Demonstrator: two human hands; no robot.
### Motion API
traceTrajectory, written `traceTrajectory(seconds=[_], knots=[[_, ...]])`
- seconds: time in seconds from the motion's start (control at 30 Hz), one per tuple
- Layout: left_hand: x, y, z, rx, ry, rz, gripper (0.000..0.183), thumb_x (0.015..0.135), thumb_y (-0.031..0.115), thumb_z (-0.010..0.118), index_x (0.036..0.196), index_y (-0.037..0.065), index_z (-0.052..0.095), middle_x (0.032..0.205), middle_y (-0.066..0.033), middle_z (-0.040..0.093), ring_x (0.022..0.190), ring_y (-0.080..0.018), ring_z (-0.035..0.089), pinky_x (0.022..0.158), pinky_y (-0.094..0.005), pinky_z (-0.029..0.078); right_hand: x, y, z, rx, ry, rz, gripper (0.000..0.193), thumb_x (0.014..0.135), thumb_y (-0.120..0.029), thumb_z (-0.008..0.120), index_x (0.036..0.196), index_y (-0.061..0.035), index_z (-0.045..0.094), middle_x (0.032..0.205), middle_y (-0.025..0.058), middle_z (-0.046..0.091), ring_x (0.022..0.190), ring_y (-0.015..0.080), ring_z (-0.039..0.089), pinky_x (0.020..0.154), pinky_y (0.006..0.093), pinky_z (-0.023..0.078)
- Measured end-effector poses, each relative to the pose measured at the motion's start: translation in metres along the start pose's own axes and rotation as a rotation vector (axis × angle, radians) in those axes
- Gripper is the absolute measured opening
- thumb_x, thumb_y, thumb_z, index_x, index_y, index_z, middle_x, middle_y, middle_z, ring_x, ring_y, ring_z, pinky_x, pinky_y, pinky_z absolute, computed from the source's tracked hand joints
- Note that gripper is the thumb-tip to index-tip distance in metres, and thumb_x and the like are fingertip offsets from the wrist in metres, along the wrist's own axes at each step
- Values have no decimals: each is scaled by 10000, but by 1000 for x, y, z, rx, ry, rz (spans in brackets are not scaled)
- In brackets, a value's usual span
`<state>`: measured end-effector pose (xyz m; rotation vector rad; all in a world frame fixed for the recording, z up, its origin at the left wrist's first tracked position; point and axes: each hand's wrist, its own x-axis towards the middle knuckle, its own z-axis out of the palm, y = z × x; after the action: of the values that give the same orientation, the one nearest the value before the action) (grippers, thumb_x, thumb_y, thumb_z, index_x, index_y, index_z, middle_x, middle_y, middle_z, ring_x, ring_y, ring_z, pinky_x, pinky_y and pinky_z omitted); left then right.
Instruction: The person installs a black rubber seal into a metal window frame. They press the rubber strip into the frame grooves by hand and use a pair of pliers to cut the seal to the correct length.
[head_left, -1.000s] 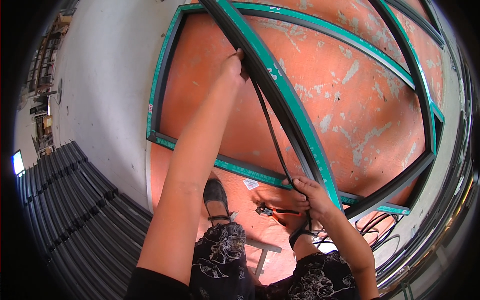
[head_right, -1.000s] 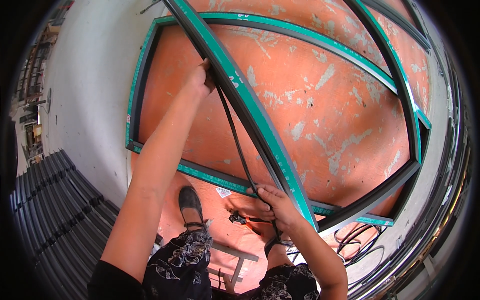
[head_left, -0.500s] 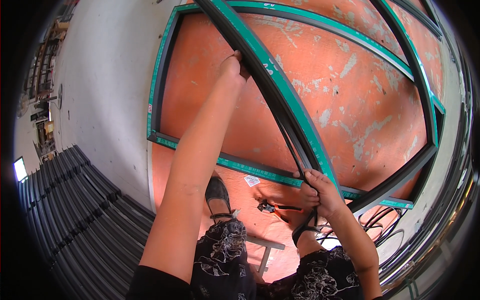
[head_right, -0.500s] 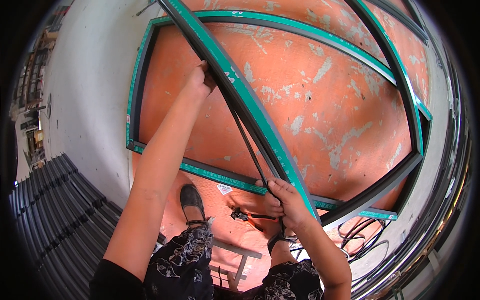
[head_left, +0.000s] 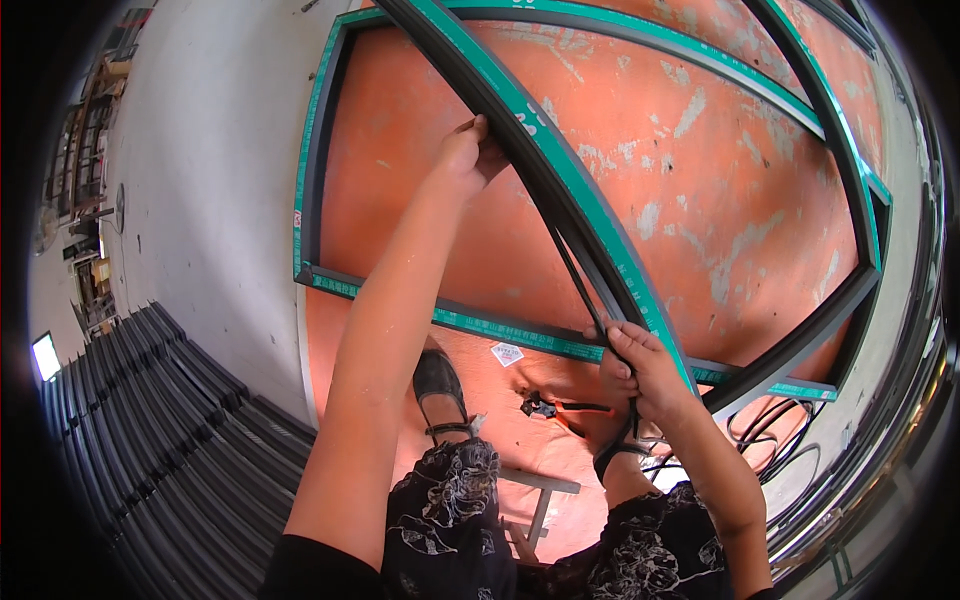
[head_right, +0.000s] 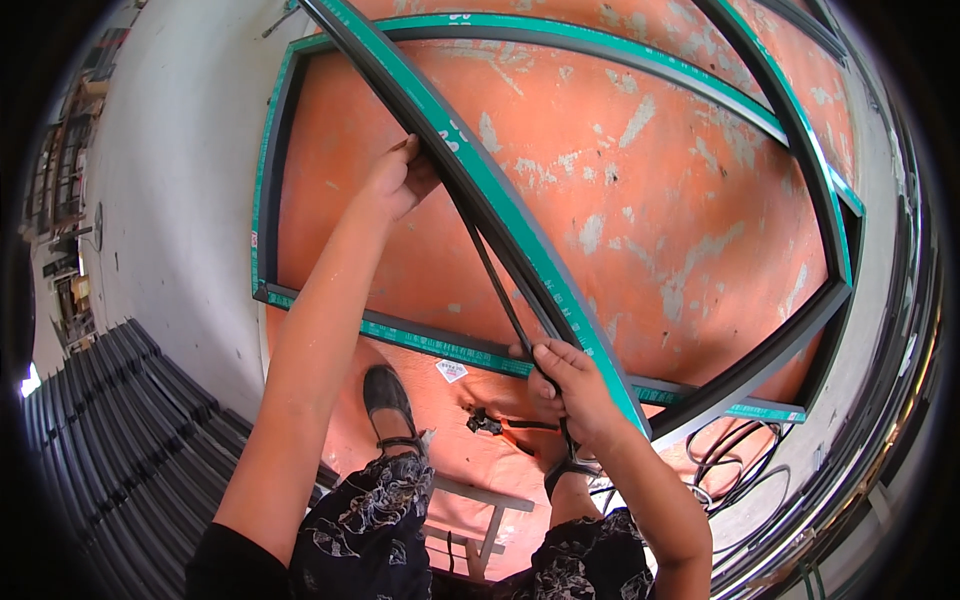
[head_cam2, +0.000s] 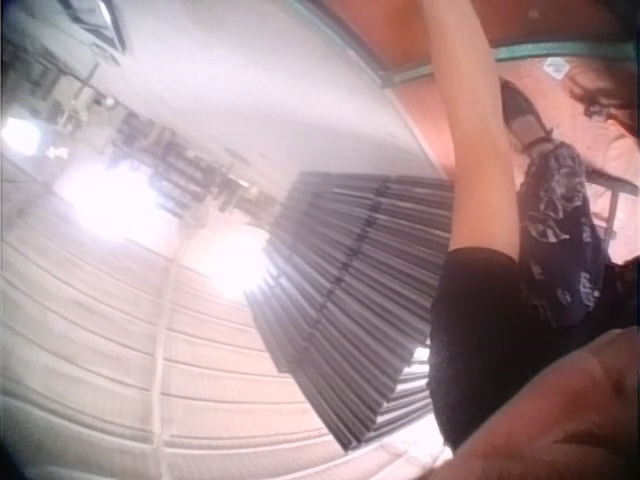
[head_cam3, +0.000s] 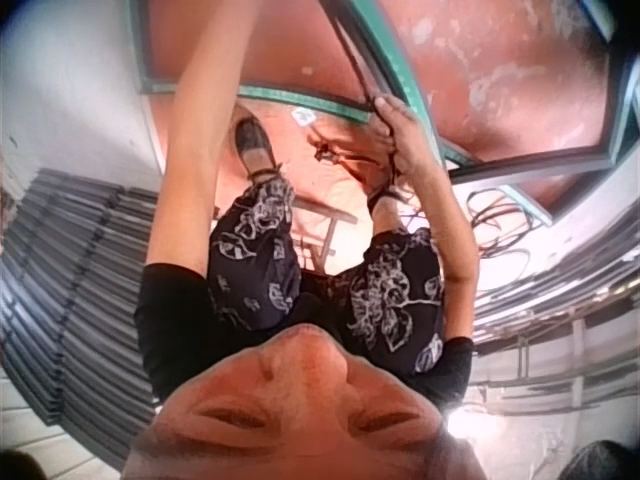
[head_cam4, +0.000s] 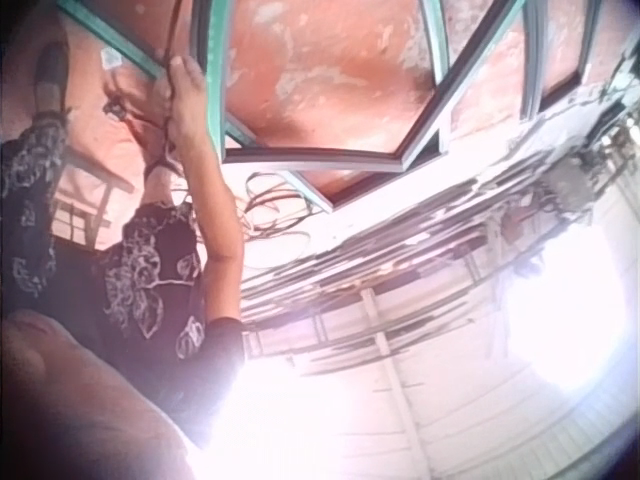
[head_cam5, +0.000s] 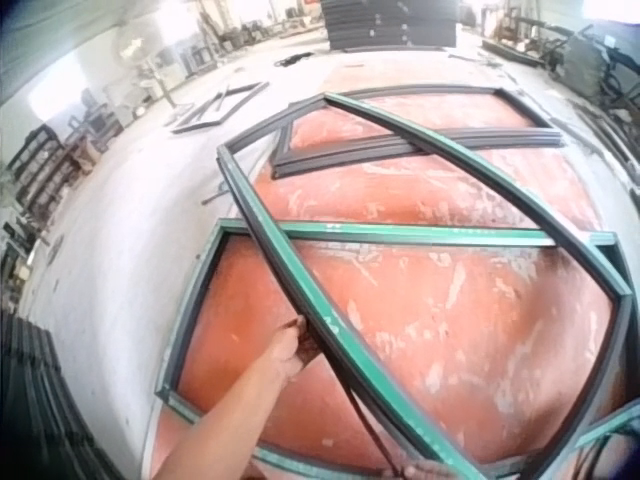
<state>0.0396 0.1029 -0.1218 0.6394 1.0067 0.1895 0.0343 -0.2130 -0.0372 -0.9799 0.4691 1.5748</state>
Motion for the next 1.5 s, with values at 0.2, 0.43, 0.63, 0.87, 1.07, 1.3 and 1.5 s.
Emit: traceTrajectory(seconds=[0.2, 0.43, 0.63, 0.87, 1.07, 1.3, 1.5], knots=[[-2, -4, 8, 179, 79, 38, 285, 979, 216, 382, 1070, -16, 520, 972, -130, 627, 911, -263, 615, 891, -427, 502, 2, 4, -3, -39, 17, -30, 276, 961, -239, 437, 1109, -27, 533, 565, -42, 378, 430, 37, 286, 388, 184, 200], [0, -20, 3, 312, 173, 145, 277, 970, 166, 394, 1087, -68, 484, 963, -141, 614, 872, -240, 627, 851, -384, 529, 2, 4, -2, -27, 25, -37, 275, 959, -245, 446, 1104, -32, 540, 567, -44, 378, 439, 33, 289, 393, 184, 204], [-15, -25, 0, 270, 44, 68, 310, 970, 179, 399, 1136, -73, 472, 978, -142, 613, 867, -245, 628, 837, -381, 532, 3, 4, -1, -29, 32, -55, 265, 963, -239, 436, 1101, -37, 538, 569, -44, 378, 442, 33, 287, 400, 177, 208], [-18, -41, -8, 387, 37, 128, 310, 965, 176, 412, 1102, -90, 492, 941, -142, 621, 830, -227, 636, 793, -365, 549, 5, 7, -6, -8, 1, -66, 267, 963, -239, 438, 1103, -34, 534, 568, -40, 381, 446, 32, 300, 401, 174, 212], [-24, -47, 1, 471, 137, 184, 302, 956, 173, 440, 1069, -98, 513, 874, -121, 621, 762, -197, 633, 768, -335, 556, 7, 5, -6, -55, 52, -88, 269, 963, -221, 435, 1101, -9, 527, 562, -41, 368, 437, 34, 297, 397, 168, 214], [-29, -50, -2, 442, 40, 104, 273, 946, 169, 462, 1057, -74, 519, 870, -114, 630, 754, -197, 633, 777, -329, 552, 8, 8, -6, -111, 58, -92, 228, 961, -229, 444, 1043, -31, 523, 567, -34, 389, 445, 31, 308, 395, 172, 211], [-39, -52, -1, 457, 22, 87, 262, 948, 180, 465, 1036, -57, 535, 877, -111, 632, 772, -197, 638, 780, -327, 551, 7, 8, -3, -136, 68, -116, 270, 964, -221, 436, 1093, -4, 531, 563, -37, 378, 440, 32, 304, 397, 171, 208]])
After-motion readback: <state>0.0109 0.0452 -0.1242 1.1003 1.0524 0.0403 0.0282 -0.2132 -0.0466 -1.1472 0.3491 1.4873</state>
